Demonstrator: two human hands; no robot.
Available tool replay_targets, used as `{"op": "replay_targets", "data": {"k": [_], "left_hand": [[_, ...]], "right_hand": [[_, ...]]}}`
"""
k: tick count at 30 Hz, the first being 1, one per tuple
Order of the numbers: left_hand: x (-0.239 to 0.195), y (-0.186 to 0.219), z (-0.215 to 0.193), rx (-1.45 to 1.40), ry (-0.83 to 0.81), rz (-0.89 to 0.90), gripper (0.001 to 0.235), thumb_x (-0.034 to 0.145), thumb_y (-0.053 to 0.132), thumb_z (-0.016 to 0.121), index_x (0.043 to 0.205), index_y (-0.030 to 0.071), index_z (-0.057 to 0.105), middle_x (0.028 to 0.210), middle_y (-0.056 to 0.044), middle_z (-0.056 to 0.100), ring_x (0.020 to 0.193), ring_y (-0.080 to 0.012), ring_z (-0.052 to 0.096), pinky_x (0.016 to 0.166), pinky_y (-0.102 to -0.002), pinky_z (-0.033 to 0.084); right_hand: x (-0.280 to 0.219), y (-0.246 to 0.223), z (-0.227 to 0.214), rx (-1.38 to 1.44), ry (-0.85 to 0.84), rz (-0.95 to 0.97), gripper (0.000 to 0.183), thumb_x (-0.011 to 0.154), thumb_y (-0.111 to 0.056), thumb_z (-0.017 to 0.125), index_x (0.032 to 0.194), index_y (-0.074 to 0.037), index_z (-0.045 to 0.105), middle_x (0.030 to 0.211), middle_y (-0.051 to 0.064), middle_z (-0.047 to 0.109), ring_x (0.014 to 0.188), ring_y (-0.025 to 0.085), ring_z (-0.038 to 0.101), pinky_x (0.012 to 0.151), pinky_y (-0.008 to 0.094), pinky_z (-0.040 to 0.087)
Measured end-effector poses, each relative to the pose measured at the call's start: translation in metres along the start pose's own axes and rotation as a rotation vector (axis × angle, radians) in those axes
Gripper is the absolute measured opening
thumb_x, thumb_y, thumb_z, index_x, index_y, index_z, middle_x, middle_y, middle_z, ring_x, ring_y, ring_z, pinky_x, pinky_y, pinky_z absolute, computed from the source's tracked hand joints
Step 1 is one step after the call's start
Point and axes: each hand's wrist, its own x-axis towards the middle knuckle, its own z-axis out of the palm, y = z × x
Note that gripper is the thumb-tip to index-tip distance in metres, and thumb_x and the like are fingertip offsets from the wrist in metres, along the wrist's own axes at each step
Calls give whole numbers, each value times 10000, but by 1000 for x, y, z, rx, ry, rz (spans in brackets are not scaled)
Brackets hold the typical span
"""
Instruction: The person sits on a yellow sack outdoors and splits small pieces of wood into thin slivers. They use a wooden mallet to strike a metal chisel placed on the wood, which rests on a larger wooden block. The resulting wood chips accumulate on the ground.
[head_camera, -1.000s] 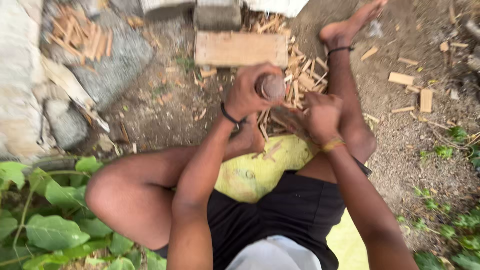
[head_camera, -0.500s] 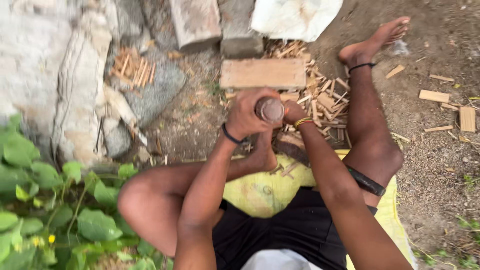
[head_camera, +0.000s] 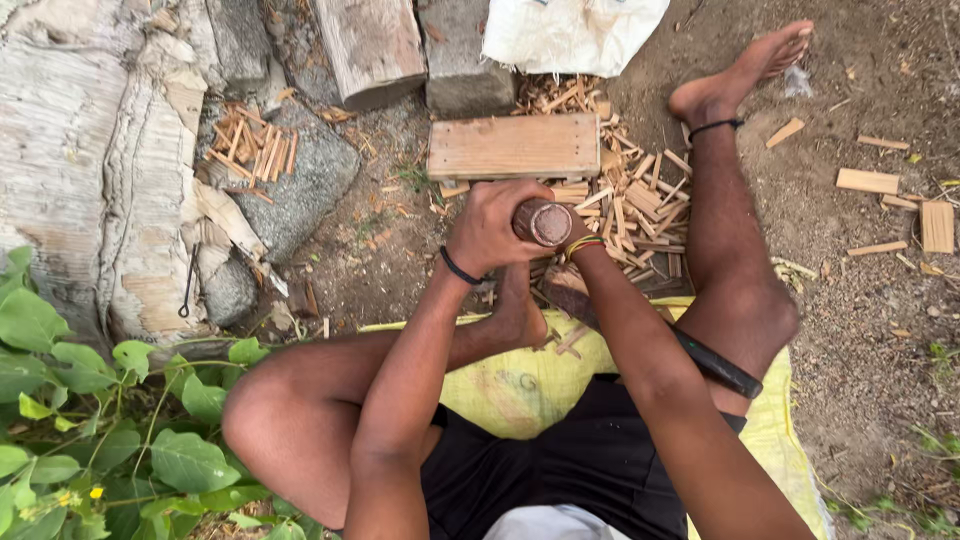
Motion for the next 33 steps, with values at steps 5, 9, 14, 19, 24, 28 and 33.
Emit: {"op": "replay_targets", "data": {"k": [5, 9, 14, 19, 24, 28, 33], "left_hand": [[-3, -16, 13, -54, -23, -37, 483, 665, 207, 945, 1041, 66, 677, 1015, -121, 748, 908, -270, 759, 827, -382, 624], [-10, -24, 22, -56, -37, -61, 459, 681, 201, 946, 1028, 65, 678, 995, -102, 754, 918, -271, 761, 821, -390, 622], [-2, -37, 34, -77, 43, -1, 463, 703, 279, 954, 1024, 87, 681, 974, -76, 760, 879, -227, 763, 802, -392, 596], [-7, -52, 44, -288, 160, -187, 274, 847, 200, 875, 990, 83, 673, 902, -70, 749, 816, -204, 784, 749, -335, 623], [-11, -69, 59, -328, 165, -224, 259, 847, 202, 863, 971, 71, 677, 877, -80, 750, 813, -210, 783, 734, -339, 619], [-25, -96, 77, -355, 185, -197, 277, 874, 230, 864, 985, 83, 657, 874, -75, 738, 813, -193, 779, 760, -344, 634], [-33, -109, 97, -358, 165, -262, 298, 883, 299, 876, 961, 128, 645, 830, -34, 734, 745, -159, 771, 732, -325, 672]], "right_hand": [[4, 6, 1, -2, -21, 15, 522, 861, -447, 767, 1219, -74, 696, 1070, 144, 746, 930, 292, 737, 873, 455, 557], [5, 4, 5, -7, -36, 28, 524, 869, -447, 767, 1227, -71, 694, 1083, 154, 747, 935, 295, 741, 868, 448, 565], [-33, 1, -15, -50, -31, 87, 526, 879, -447, 766, 1236, -67, 692, 1100, 166, 748, 942, 299, 745, 862, 440, 574], [-129, 27, -58, -182, 165, -65, 569, 888, -475, 725, 1286, -72, 670, 1155, 191, 703, 914, 321, 739, 827, 472, 552], [-208, 32, -72, -353, -80, 269, 703, 923, -670, 581, 1399, -153, 604, 1122, 168, 746, 1040, 353, 727, 922, 482, 554], [-235, 17, -53, -310, -175, 239, 975, 796, -727, 668, 1544, -182, 361, 1111, 185, 731, 1049, 368, 703, 900, 490, 537], [-245, 7, -40, -603, -299, 440, 1178, 689, -635, 802, 1630, -237, 215, 979, 185, 766, 958, 348, 749, 910, 458, 561]]}}
